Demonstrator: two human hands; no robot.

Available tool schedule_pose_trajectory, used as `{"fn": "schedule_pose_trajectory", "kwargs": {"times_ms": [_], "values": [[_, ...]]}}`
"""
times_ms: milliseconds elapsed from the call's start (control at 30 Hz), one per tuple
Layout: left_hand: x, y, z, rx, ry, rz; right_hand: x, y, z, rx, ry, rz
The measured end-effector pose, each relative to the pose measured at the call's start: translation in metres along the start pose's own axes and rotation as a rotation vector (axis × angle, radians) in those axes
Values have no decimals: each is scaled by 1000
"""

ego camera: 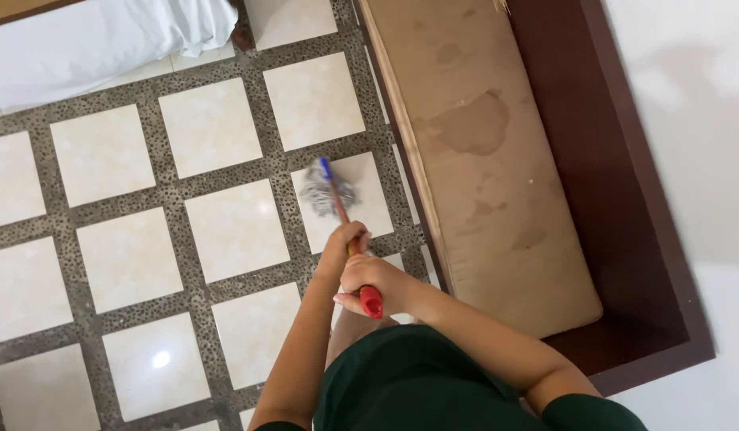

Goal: The person cleans a tiled floor by sweeping it with a broom, then mopping it with a mop in several passes.

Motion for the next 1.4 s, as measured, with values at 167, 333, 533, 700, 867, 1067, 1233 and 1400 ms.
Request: {"fn": "schedule_pose_trajectory", "kwargs": {"times_ms": [167,333,533,700,867,1067,1233,1400], "values": [[16,-29,14,171,156,97,0,-13,13,43,-26,-42],[34,1,32,60,299,83,-10,-29,8,145,-5,-120],[54,34,37,-240,358,-144,-10,-26,10,160,118,-333],[-54,61,54,-356,-454,-804,-36,-35,64,115,27,-384],[20,-62,70,107,173,44,13,-30,93,9,57,-57],[27,-105,102,332,81,125,16,-75,119,-44,5,-58],[39,-76,173,291,175,103,14,-142,134,14,-51,-21],[22,-14,238,36,88,-125,28,-177,148,10,-30,-131]]}}
Point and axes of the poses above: each hand's wrist, its own z-axis towards the middle knuckle, its own y-axis out of the palm, x = y × z, the point moved 10 cm from there along z, towards the middle knuckle, and after that the axes turned 12 degrees about z, right-handed, at the moved point
